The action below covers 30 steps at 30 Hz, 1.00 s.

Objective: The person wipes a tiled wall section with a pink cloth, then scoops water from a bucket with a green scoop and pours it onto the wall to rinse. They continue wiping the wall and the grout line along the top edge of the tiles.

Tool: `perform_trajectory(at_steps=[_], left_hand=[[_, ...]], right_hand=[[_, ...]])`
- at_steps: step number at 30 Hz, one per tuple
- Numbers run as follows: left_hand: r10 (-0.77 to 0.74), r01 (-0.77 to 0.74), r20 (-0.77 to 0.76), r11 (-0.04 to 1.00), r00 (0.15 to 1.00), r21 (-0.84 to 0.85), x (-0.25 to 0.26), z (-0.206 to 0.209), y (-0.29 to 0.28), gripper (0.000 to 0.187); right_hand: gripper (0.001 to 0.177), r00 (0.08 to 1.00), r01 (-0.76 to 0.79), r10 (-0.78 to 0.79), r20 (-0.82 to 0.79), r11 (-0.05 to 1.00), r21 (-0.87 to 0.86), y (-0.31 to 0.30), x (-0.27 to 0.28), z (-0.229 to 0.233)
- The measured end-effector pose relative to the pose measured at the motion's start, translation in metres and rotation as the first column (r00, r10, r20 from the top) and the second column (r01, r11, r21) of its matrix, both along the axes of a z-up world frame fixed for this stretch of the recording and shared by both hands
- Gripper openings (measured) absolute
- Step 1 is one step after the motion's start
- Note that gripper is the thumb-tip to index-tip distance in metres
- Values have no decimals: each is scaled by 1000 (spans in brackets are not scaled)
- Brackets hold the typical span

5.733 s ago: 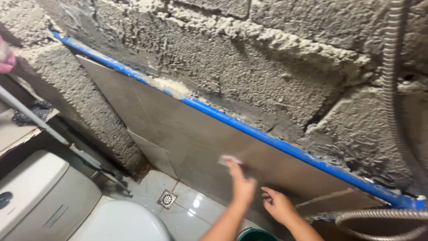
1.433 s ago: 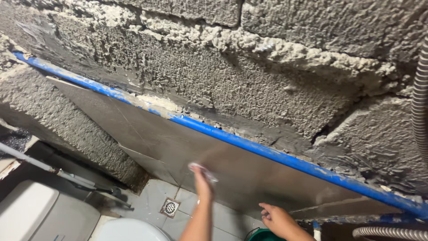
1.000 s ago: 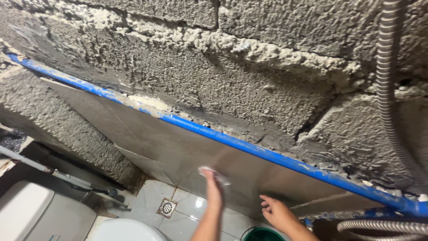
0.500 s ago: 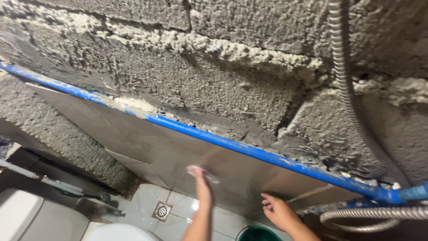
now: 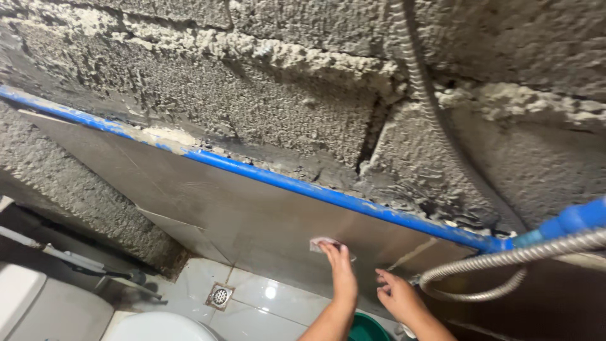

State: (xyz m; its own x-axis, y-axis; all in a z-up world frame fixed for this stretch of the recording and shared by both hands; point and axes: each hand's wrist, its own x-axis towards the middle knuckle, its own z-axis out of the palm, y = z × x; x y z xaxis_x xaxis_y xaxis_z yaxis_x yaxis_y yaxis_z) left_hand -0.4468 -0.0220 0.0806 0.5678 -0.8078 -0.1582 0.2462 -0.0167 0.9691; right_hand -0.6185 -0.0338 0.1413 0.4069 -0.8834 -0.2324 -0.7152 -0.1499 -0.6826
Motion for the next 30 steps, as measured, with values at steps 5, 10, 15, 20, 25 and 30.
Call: perform_trajectory(at_steps=[5, 10, 15, 20, 25, 30], left_hand=[[230, -250, -135, 956, 964, -154, 80, -10, -16, 81], [359, -358, 66, 933, 931, -19, 119, -9, -21, 74], [48, -100, -227, 969, 973, -226, -17, -1, 0, 88], [48, -38, -316, 999, 947, 37, -66, 0, 2, 90], [242, -196, -715, 969, 656, 148, 24, -22, -10, 45], [-27, -256, -809, 942, 587, -218, 30, -5, -2, 51]], right_hand=[[61, 997, 69, -73, 38, 994, 83, 6, -35, 7], [60, 991, 108, -115, 66, 988, 108, 12, -65, -2], [59, 987, 82, -94, 128, 992, 97, 9, -68, -22], [59, 988, 60, -74, 135, 992, 109, 4, -70, -29], [58, 973, 75, -99, 207, 990, 117, 5, -87, -45], [57, 981, 82, -100, 167, 991, 109, 16, -92, -64]])
